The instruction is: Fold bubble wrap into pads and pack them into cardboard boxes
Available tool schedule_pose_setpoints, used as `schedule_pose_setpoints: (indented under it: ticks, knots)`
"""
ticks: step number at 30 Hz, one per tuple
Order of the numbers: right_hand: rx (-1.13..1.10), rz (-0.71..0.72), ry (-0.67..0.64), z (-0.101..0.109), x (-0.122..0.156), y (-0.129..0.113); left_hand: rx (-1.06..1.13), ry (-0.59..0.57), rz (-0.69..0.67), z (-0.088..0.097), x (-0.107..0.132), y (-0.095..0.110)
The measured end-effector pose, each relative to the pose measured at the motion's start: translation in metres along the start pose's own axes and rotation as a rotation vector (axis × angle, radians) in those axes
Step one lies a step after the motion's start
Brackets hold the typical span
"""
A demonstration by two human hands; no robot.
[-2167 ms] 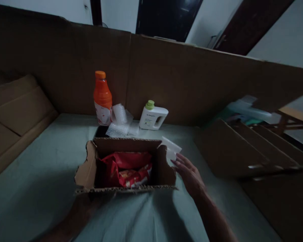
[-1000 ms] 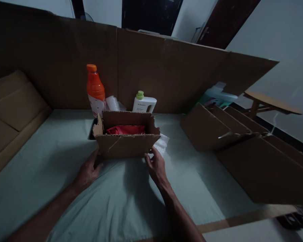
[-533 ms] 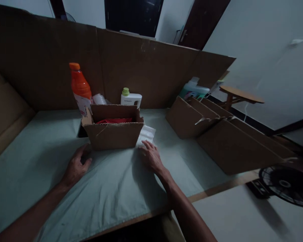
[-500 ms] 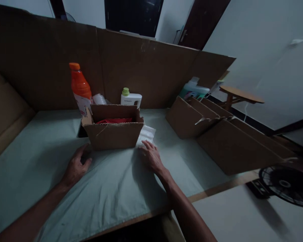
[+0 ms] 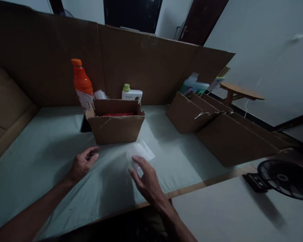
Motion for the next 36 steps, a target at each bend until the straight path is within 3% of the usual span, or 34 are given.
schedule_pose_setpoints:
  ticks: [4, 6, 9, 14, 16, 18, 22, 25, 28, 32, 34, 36]
  knots:
    - [-0.282, -0.056, -0.201, -0.009, 0.004, -0.037, 0.312, -0.192, 0.209, -0.008, 0.006, 0.004]
    - [-0.322, -0.126, -0.181, -0.002, 0.002, -0.034, 0.412, -0.209, 0.258, -0.008, 0.006, 0.004]
    - [-0.185, -0.152, -0.089, 0.002, -0.003, -0.019, 0.451, -0.245, 0.285, -0.012, 0.004, -0.002]
    - [0.281, 0.065, -0.085, -0.037, -0.018, -0.004, 0.177, -0.282, 0.167, -0.017, 0.005, -0.006]
    - [0.427, 0.048, -0.104, -0.052, -0.027, 0.006, 0.015, -0.294, 0.080, -0.017, 0.007, -0.002]
    - [0.423, -0.003, -0.108, -0.056, -0.035, 0.018, -0.147, -0.318, -0.009, -0.018, 0.011, 0.002]
    - [0.295, -0.071, -0.053, -0.046, -0.042, 0.038, -0.395, -0.374, -0.130, -0.022, 0.019, 0.007]
    - [0.226, -0.116, 0.000, -0.030, -0.042, 0.049, -0.426, -0.391, -0.117, -0.023, 0.021, 0.008]
    - [0.062, -0.178, 0.088, -0.010, -0.041, 0.060, -0.272, -0.371, -0.037, -0.020, 0.017, 0.008]
    - [-0.283, -0.278, 0.192, 0.016, -0.035, 0.077, 0.095, -0.339, 0.146, -0.011, 0.007, 0.008]
    - [-0.312, -0.294, 0.191, 0.022, -0.031, 0.082, 0.191, -0.316, 0.207, -0.005, 0.000, 0.008]
    - [-0.232, -0.288, 0.177, 0.024, -0.028, 0.087, 0.151, -0.286, 0.218, -0.001, -0.006, 0.010]
Point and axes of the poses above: each hand's wrist, its own x-axis away from the middle knuckle, its own z-axis out of the back of the hand, y = z × x, the point moved 4 cm from there along -x, towards the middle knuckle, and after that the axes turned 4 degrees about -z, right-handed, at the moved point
